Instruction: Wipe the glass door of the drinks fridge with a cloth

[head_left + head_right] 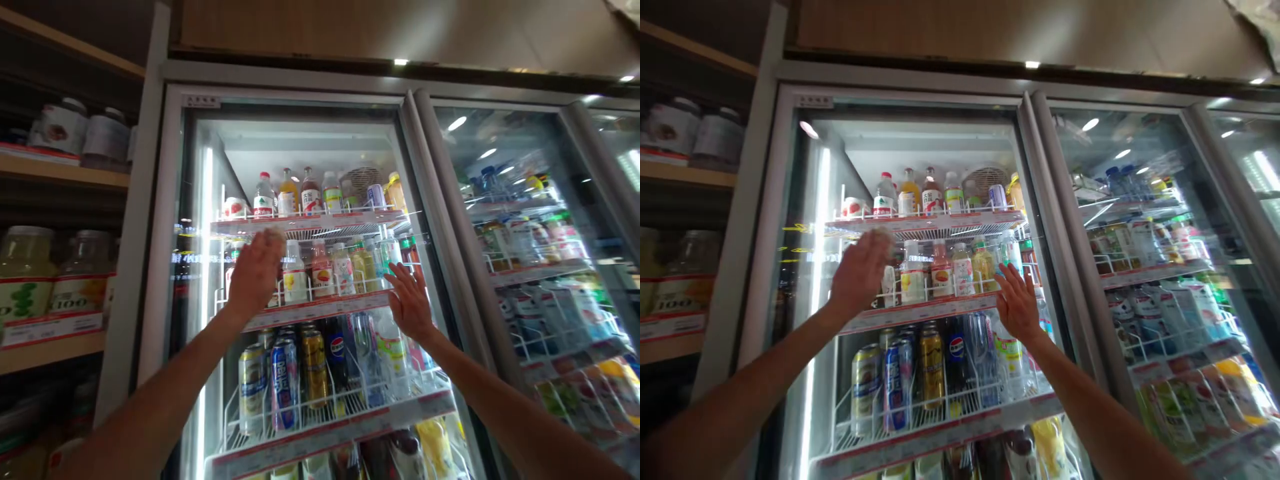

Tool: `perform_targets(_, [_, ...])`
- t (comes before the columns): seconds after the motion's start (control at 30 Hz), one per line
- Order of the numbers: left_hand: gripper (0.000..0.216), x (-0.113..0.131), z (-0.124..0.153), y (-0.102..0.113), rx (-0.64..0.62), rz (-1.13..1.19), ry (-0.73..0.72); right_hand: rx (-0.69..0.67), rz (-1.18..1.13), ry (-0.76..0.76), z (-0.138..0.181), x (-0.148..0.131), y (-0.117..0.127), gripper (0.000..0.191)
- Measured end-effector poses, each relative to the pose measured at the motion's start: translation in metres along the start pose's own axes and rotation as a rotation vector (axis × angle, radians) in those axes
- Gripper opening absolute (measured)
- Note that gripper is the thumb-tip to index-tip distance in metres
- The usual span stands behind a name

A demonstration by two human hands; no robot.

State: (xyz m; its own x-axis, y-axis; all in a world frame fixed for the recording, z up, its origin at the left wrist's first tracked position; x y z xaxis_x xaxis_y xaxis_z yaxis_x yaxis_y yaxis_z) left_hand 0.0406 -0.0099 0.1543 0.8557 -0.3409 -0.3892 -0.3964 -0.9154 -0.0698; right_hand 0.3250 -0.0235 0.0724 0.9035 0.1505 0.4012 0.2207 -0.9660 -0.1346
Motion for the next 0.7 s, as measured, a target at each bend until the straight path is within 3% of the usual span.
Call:
perform_targets(0.07, [0.055,-0.004,0.0,0.005,0.109,-0.009,0.189,0.004,-0.004,0.002,0.0,0.0,0.0,0.037])
perform_targets(0.1, [0.055,0.005,0.006,0.005,0.105,-0.003,0.165,0.006,-0.004,0.007,0.0,0.0,0.0,0.038])
perform_targets(0.13, [0.056,0.018,0.013,0.002,0.066,0.006,0.076,0.008,-0.003,0.013,0.0,0.0,0.0,0.038])
perform_targets(0.2, [0.055,0.046,0.031,-0.005,-0.079,0.055,-0.252,0.014,0.003,0.018,0.0,0.0,0.0,0.038])
perform_targets(0.23, [0.053,0.05,0.036,-0.006,-0.114,0.07,-0.33,0.021,0.006,0.018,0.0,0.0,0.0,0.038])
perform_targets(0.3, [0.051,0.037,0.032,-0.004,-0.077,0.069,-0.236,0.031,0.01,0.019,0.0,0.0,0.0,0.038])
perform_targets(0.37, [0.051,0.012,0.018,0.0,0.054,0.047,0.04,0.032,0.01,0.02,0.0,0.0,0.0,0.037])
perform_targets(0.43, [0.052,0.006,0.008,0.0,0.13,0.025,0.191,0.029,0.009,0.014,0.0,0.0,0.0,0.036])
perform_targets(0.5, [0.053,0.025,0.004,-0.007,0.082,0.023,0.081,0.022,0.009,0.008,0.0,0.0,0.0,0.036])
perform_targets(0.6, [0.053,0.056,0.006,-0.019,-0.083,0.043,-0.289,0.018,0.01,0.01,0.0,0.0,0.0,0.036])
perform_targets(0.63, [0.053,0.054,0.004,-0.019,-0.079,0.035,-0.28,0.021,0.01,0.011,0.0,0.0,0.0,0.036])
perform_targets(0.7, [0.05,0.034,-0.006,-0.016,0.024,-0.002,-0.023,0.033,0.005,0.01,0.0,0.001,0.0,0.036])
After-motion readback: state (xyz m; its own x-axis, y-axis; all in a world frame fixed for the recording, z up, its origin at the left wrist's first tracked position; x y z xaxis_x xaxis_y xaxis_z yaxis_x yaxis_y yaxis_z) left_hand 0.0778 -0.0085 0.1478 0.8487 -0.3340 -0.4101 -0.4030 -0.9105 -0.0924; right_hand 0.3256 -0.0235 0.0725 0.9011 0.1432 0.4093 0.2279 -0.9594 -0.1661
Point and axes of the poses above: each hand's wrist, its own z-axis away from the middle knuckle, its own y-axis out of the back of the hand, x = y × z, the point moved 4 cm from there along -z, towards the middle knuckle, and after that the axes turned 9 degrees about y, right-handed, at the moved point
